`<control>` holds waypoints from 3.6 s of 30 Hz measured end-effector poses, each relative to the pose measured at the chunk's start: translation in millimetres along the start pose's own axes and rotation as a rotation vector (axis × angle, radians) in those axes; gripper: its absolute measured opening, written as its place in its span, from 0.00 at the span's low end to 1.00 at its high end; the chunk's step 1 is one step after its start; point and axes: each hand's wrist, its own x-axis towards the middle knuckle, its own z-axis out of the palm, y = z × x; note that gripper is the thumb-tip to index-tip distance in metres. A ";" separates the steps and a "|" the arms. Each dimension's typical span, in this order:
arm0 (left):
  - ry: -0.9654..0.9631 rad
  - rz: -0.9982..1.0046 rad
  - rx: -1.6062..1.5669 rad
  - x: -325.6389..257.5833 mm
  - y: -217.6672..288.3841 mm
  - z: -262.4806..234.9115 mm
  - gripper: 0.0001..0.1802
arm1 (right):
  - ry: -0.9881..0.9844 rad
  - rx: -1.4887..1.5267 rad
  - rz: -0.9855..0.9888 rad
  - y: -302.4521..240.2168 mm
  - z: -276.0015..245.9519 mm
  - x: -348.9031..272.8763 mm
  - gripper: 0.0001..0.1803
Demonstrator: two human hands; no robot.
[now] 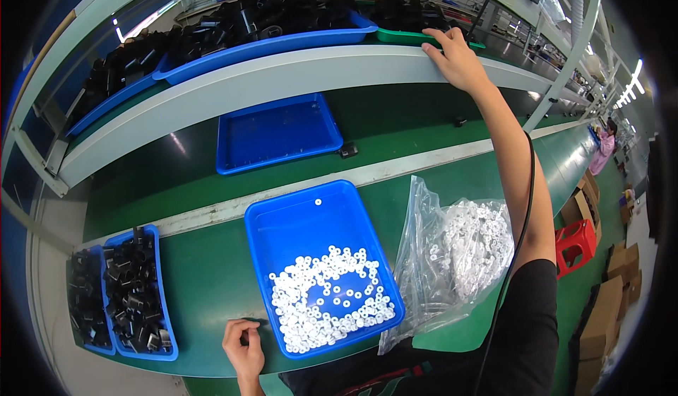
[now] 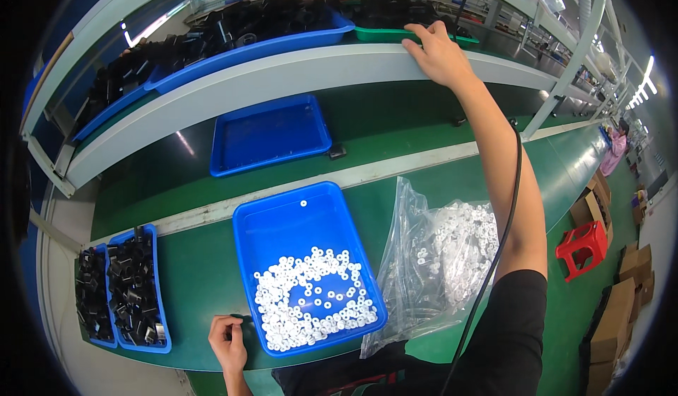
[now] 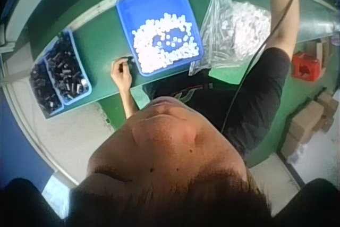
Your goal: The person assembles small black plastic components by inserting white washers into them using a screwdriver. They pick up a black part, place a washer on it, and use the screwdriver to press the washer into place. The assembled parts are placed into a blue tray, and the person periodically retrieves more black parts from a green tray on a shelf.
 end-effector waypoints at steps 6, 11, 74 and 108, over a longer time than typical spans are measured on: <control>-0.026 -0.043 -0.011 0.7 2.2 0.2 0.05 | -0.056 -0.099 0.116 -1.8 -3.2 15.1 0.27; -0.020 -0.018 0.003 -3.6 -0.5 -1.7 0.05 | -0.036 -0.112 0.159 -10.5 0.1 17.6 0.26; -0.136 0.056 0.092 -1.5 3.0 -2.4 0.07 | 0.359 0.574 0.443 64.3 -21.7 -78.6 0.26; -0.119 0.108 0.078 -1.9 9.2 -7.2 0.07 | 0.162 1.804 0.701 44.2 -69.5 -115.2 0.14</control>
